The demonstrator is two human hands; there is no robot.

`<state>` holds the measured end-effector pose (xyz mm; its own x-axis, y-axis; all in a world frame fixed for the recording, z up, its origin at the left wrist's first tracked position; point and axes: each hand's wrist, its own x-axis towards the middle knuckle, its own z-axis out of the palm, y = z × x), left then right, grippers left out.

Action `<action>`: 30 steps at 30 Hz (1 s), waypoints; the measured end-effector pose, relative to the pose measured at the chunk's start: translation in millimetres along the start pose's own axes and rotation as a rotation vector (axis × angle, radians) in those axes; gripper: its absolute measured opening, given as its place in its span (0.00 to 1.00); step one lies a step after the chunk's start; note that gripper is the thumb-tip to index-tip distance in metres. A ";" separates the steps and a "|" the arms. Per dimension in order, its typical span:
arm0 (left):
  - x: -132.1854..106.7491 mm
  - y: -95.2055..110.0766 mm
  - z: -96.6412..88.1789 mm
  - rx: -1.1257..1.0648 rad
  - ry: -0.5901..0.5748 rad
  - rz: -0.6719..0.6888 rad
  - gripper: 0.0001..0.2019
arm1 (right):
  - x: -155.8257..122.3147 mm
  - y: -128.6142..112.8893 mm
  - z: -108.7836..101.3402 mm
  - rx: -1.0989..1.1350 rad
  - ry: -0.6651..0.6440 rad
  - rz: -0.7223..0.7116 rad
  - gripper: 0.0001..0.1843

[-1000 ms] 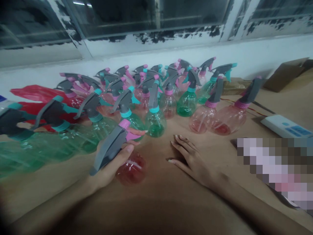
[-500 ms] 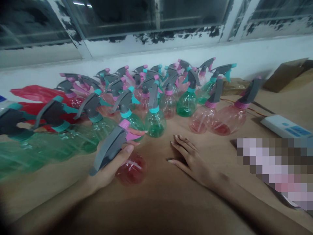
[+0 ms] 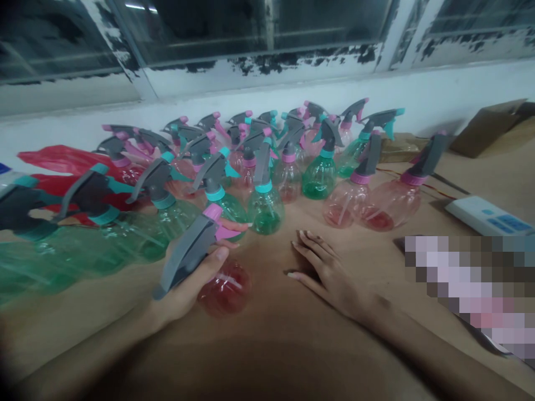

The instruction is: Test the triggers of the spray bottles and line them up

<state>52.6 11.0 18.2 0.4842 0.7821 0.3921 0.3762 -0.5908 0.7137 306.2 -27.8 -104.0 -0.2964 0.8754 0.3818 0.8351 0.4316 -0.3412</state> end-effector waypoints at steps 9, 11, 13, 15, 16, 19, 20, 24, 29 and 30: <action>3.1 3.2 -1.9 -0.011 0.005 0.024 0.06 | -0.1 1.0 0.8 -0.014 -0.014 0.003 0.30; 2.8 3.3 -2.6 0.013 0.014 0.027 0.07 | -0.3 1.4 1.2 -0.010 -0.004 0.002 0.30; 2.5 3.7 -3.3 0.032 0.013 0.054 0.09 | -0.2 1.5 1.2 -0.007 -0.004 -0.002 0.31; 2.7 4.4 -3.5 0.013 -0.005 0.059 0.08 | 0.0 1.2 0.7 -0.010 -0.015 0.000 0.31; 2.9 4.9 -3.3 -0.007 -0.014 0.050 0.07 | 0.1 1.0 0.4 -0.011 -0.024 0.003 0.31; 3.4 7.2 -1.9 -0.055 -0.003 0.004 0.07 | 0.7 0.1 -0.4 -0.012 -0.032 0.017 0.31; 3.2 8.2 -1.2 -0.058 0.002 -0.007 0.07 | 1.0 -0.2 -0.7 -0.013 -0.035 0.020 0.31; 1.1 11.5 2.1 -0.045 0.028 -0.061 0.08 | 2.4 -1.3 -2.0 -0.014 -0.043 0.028 0.31; 0.0 7.5 7.2 -0.062 0.067 -0.038 0.07 | 4.2 -2.4 -5.8 -0.035 -0.080 0.026 0.33; 0.1 6.3 8.0 -0.058 0.066 -0.039 0.07 | 4.3 -2.8 -6.9 -0.041 -0.089 0.027 0.33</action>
<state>61.3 5.8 18.0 0.4162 0.8170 0.3992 0.3466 -0.5484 0.7610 305.8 -26.7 -95.5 -0.3119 0.9035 0.2939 0.8611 0.3996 -0.3143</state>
